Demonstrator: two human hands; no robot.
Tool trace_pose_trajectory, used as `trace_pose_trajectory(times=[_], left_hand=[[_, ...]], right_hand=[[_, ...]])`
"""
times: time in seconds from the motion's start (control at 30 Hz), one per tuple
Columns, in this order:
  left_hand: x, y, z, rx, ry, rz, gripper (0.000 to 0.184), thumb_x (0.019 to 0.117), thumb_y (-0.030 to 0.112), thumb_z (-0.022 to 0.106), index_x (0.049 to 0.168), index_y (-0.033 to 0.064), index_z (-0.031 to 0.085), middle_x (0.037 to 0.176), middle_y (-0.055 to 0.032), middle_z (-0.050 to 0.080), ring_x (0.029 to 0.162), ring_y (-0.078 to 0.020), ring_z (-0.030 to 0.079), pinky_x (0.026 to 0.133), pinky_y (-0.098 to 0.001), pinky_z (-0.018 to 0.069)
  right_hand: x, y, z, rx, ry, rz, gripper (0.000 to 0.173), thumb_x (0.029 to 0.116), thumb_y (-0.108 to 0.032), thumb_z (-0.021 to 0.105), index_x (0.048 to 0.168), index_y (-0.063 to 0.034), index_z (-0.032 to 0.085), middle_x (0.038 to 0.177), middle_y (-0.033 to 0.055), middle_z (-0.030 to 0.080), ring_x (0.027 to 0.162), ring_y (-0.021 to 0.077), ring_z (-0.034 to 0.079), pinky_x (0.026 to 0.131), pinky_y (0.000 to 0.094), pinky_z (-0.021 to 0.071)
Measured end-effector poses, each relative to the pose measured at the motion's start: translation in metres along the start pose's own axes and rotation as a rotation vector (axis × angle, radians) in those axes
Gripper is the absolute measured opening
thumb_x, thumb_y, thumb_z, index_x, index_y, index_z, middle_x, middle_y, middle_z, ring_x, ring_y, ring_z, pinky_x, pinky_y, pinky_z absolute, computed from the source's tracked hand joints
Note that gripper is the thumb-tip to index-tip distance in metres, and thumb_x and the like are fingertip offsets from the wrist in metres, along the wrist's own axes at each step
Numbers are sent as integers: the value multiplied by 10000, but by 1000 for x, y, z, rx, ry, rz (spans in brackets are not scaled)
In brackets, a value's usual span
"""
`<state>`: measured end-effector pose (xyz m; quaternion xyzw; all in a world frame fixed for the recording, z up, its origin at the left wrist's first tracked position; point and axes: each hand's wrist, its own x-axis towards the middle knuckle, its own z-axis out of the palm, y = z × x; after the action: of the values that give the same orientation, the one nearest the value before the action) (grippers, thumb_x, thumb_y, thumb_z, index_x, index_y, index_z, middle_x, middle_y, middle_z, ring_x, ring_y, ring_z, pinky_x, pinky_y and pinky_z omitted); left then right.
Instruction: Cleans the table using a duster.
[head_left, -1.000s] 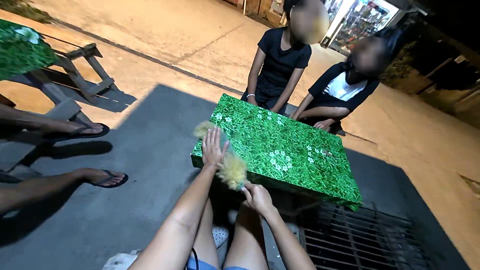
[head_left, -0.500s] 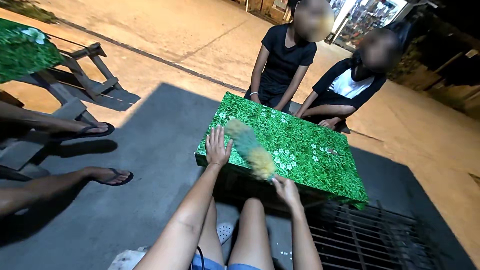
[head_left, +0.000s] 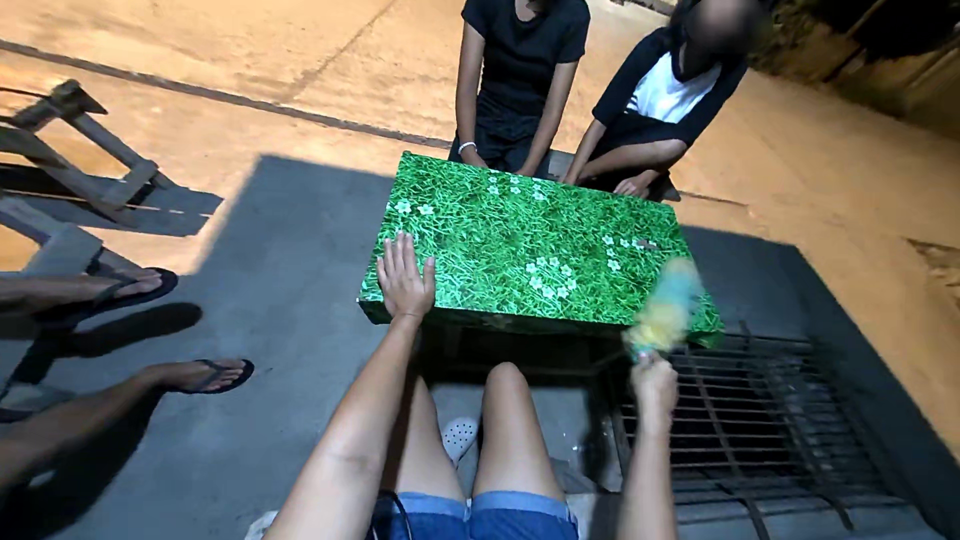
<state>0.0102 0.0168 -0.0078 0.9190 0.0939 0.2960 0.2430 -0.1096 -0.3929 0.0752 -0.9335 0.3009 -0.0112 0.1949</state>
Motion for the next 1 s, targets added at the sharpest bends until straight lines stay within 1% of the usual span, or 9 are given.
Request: trace_pose_trajectory(times=[0.17,0.3,0.4,0.47,0.57,0.63,0.73,0.83,1.0], left_hand=[[2,0,-5,-8,-18,-6,704,1077,536,192,1624,102,284,1700,-106,265,1584,-341,190,1257,-581,138],[-1,1,-10,-40,-15,8,685,1085,495,213,1617,69,291,1690,-136,281,1575,-363,211,1249,-596,141],[-1,-2,-7,-41,-28,-3,678,1081,484,198,1626,87,269,1706,-107,245,1587,-343,174,1262,-574,115],[0,-4,-4,-36,-19,-1,680,1084,491,197,1624,85,276,1704,-106,254,1587,-341,177,1260,-573,121],[0,-3,-3,-27,-27,-4,684,1083,500,187,1628,94,269,1708,-98,244,1588,-334,174,1260,-570,126],[-1,-1,-5,-29,-38,-12,685,1082,502,183,1630,99,263,1712,-90,236,1589,-335,170,1258,-572,132],[-4,2,-10,-45,-46,-9,677,1086,489,189,1629,93,263,1713,-90,232,1591,-334,164,1261,-571,126],[-4,5,-12,-59,-50,-11,675,1084,487,195,1627,91,266,1712,-91,233,1590,-326,172,1260,-568,129],[-2,2,-6,-66,-30,-9,674,1084,499,197,1618,103,302,1703,-85,264,1578,-352,204,1246,-584,161]], right_hand=[[-75,-88,44,31,-393,-466,421,1107,-330,428,1428,-123,607,1198,188,728,1119,363,703,987,574,536],[-101,-99,64,87,-633,-717,417,1102,-303,445,1470,-161,580,1228,161,725,1154,333,693,1016,562,516],[-59,-62,56,238,-605,-655,391,1076,-269,525,1415,-106,633,1347,138,684,1268,269,644,1127,500,467],[-21,-26,40,289,-484,-575,373,1065,-236,555,1362,-37,659,1349,176,675,1293,280,627,1149,483,446],[30,22,6,245,-210,-385,351,1075,-229,542,1306,-7,686,1284,242,687,1246,364,642,1112,557,454],[60,49,-15,170,-98,-206,361,1085,-250,520,1315,-23,681,1299,273,665,1253,427,619,1088,624,436],[96,83,-30,96,9,0,386,1090,-289,492,1330,-46,672,1329,293,639,1274,469,588,1068,660,425],[113,83,-41,23,54,125,416,1094,-315,468,1339,-37,658,1353,293,622,1296,468,572,1060,652,430],[131,56,-32,-14,101,178,431,1092,-302,467,1343,9,627,1380,297,601,1306,452,576,1058,634,452]])
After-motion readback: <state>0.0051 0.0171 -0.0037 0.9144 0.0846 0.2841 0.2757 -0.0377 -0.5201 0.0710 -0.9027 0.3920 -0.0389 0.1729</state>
